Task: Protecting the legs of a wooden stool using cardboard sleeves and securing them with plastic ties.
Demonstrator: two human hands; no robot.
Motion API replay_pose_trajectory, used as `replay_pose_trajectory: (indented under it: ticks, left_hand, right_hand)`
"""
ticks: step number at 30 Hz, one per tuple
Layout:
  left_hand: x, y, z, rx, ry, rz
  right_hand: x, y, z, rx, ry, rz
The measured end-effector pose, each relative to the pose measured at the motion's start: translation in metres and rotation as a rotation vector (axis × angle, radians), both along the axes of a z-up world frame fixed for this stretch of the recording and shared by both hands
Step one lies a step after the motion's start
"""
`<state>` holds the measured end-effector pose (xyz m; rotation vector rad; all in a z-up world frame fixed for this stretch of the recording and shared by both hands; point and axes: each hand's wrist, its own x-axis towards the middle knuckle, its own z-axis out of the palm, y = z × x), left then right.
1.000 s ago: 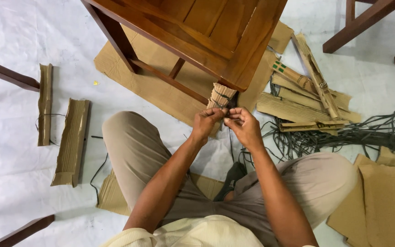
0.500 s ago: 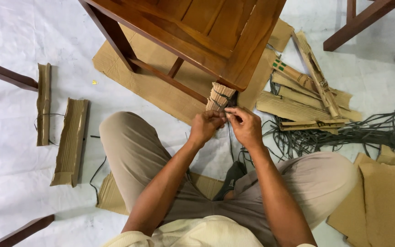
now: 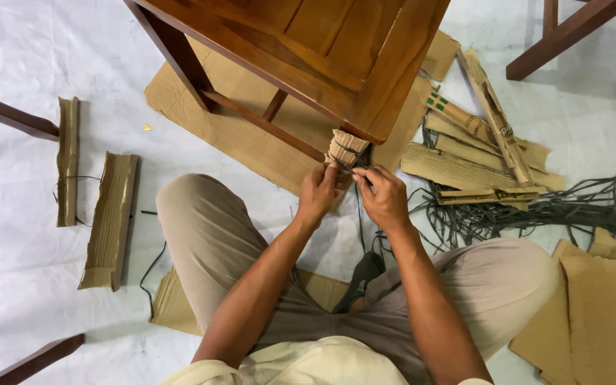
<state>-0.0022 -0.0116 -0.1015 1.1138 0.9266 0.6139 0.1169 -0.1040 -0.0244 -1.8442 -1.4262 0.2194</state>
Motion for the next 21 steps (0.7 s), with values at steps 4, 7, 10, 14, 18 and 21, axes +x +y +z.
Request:
replay_pose_trajectory:
  ticks: [4,7,10,14,18,21]
  left_hand:
    - [0.012,-0.004,-0.048,-0.243,-0.343,0.060]
    - [0.015,-0.008,-0.046,-0.290,-0.489,0.066]
    - [0.016,-0.010,-0.041,-0.315,-0.470,0.095]
    - [0.011,-0.011,-0.027,-0.270,-0.430,0.109]
    - [0.003,-0.013,-0.022,-0.051,-0.290,0.102]
    - [-0.008,-0.013,0.017,0.286,-0.025,0.098]
  right_hand:
    - [0.000,0.001,-0.006,-0.008,-0.003,0.000]
    - [0.001,0.002,-0.016,0.019,-0.019,0.003]
    - [-0.001,0.004,-0.015,0.040,0.037,-0.028]
    - [-0.004,0.010,-0.011,-0.050,0.273,-0.181]
    - [-0.002,0.008,-0.011,-0.088,0.282,-0.104]
    - [0.001,0.006,-0.012,-0.012,0.109,0.007]
